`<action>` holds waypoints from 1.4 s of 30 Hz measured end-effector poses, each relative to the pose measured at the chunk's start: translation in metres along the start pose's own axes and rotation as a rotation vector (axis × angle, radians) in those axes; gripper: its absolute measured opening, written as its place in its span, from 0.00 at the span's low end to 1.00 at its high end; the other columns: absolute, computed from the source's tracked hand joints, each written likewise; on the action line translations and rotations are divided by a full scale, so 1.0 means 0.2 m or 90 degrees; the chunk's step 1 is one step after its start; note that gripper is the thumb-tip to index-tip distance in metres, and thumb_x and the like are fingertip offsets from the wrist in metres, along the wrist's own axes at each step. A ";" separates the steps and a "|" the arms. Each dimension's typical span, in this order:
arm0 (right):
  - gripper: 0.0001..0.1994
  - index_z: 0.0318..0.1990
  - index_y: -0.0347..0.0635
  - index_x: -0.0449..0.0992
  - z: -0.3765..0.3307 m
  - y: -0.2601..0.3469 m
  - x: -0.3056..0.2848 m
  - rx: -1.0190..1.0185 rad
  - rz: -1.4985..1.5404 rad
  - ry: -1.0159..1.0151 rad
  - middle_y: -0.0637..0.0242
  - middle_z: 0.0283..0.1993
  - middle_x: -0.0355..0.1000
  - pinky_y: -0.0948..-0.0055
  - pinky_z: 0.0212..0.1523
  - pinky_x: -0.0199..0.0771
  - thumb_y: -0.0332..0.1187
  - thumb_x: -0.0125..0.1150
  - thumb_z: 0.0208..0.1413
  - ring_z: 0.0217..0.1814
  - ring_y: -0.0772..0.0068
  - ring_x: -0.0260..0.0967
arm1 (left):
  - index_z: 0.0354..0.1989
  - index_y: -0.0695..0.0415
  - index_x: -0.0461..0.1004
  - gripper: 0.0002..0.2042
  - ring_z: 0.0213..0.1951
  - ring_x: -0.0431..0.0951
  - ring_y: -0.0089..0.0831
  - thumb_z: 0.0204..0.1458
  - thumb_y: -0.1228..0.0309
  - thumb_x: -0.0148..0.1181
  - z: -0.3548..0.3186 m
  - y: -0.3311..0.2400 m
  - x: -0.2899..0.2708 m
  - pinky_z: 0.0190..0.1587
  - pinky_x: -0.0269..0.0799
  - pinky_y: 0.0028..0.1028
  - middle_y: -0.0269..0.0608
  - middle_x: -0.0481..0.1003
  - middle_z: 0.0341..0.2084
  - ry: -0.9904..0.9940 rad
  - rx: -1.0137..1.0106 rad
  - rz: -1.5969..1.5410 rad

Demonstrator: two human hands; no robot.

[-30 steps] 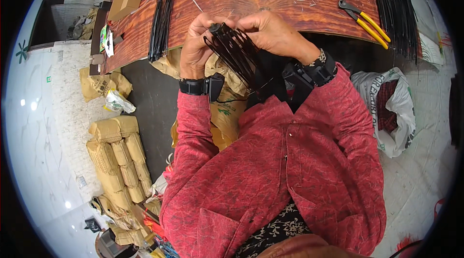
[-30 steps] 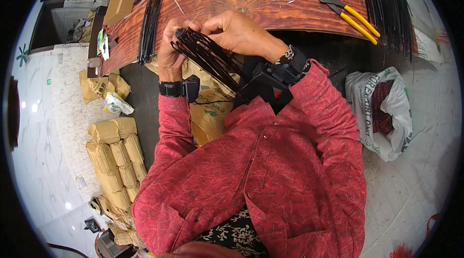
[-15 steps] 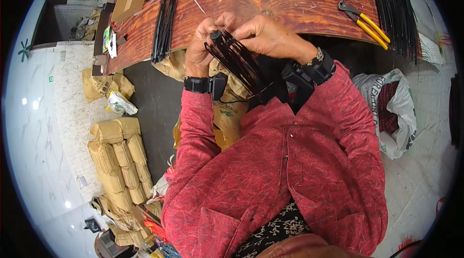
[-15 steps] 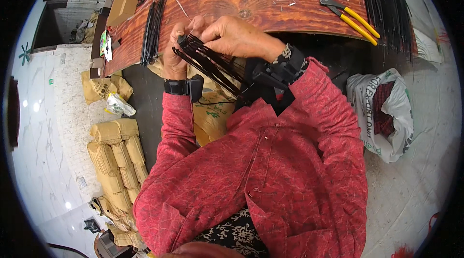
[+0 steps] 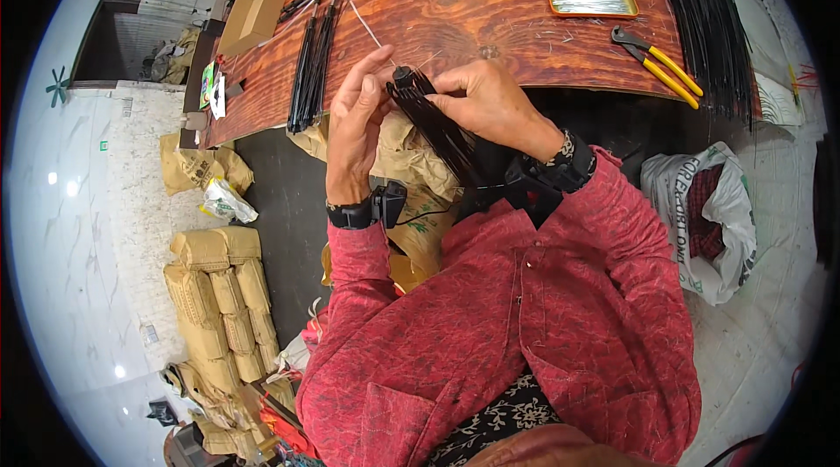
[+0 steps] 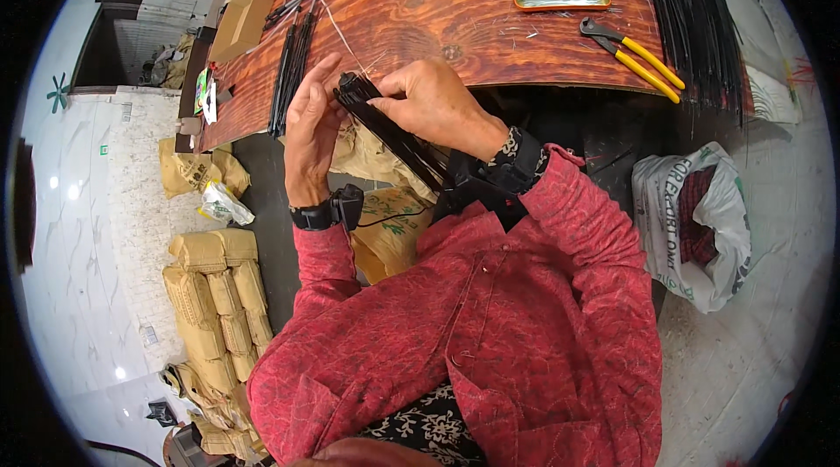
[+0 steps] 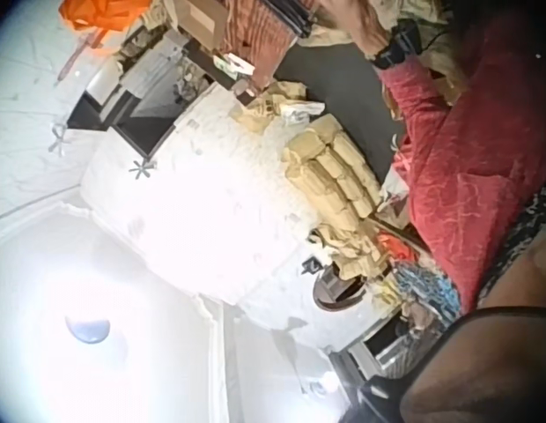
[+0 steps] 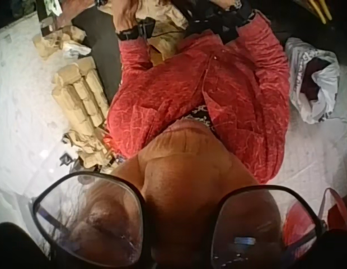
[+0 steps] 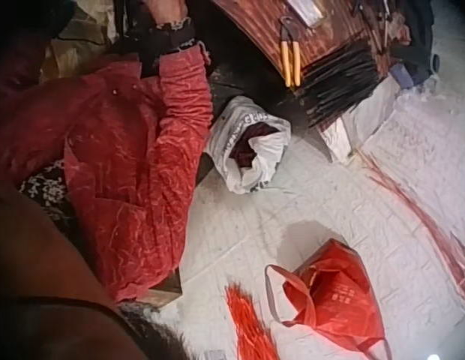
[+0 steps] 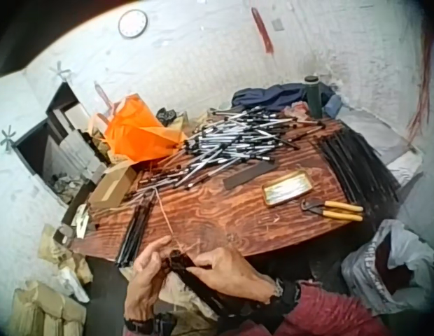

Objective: Cutting black wires to length and bundling them together at a production workstation.

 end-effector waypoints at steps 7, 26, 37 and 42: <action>0.08 0.29 0.32 0.77 -0.01 0.04 0.01 -0.007 -0.020 -0.014 0.59 0.17 0.64 0.70 0.23 0.60 0.30 0.64 0.53 0.20 0.82 0.58 | 0.55 0.63 0.71 0.18 0.44 0.75 0.20 0.61 0.66 0.59 -0.05 -0.04 0.04 0.50 0.70 0.23 0.34 0.76 0.40 -0.041 0.030 0.154; 0.07 0.34 0.35 0.79 -0.02 0.04 0.05 -0.144 -0.093 -0.027 0.50 0.25 0.73 0.66 0.25 0.67 0.30 0.64 0.51 0.22 0.58 0.70 | 0.51 0.66 0.72 0.14 0.40 0.79 0.24 0.57 0.77 0.62 -0.05 -0.07 0.04 0.47 0.74 0.23 0.42 0.80 0.37 -0.064 0.020 0.225; 0.07 0.30 0.36 0.77 0.04 0.04 0.06 -0.132 -0.100 0.073 0.49 0.27 0.72 0.58 0.30 0.70 0.31 0.62 0.52 0.30 0.47 0.73 | 0.49 0.65 0.72 0.14 0.45 0.80 0.32 0.56 0.74 0.62 0.00 -0.05 -0.07 0.49 0.75 0.27 0.48 0.79 0.43 0.033 0.035 0.191; 0.06 0.29 0.36 0.76 0.04 0.01 0.07 -0.123 -0.051 0.085 0.49 0.27 0.72 0.58 0.30 0.70 0.30 0.61 0.52 0.29 0.47 0.73 | 0.48 0.65 0.72 0.14 0.45 0.80 0.32 0.56 0.73 0.63 0.01 -0.02 -0.10 0.50 0.74 0.27 0.49 0.79 0.43 0.059 0.043 0.160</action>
Point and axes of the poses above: each hand's wrist, its own z-axis towards the middle knuckle, its own x-axis out of the palm, y = z × x, the point moved 3 cm from there along z, towards the middle knuckle
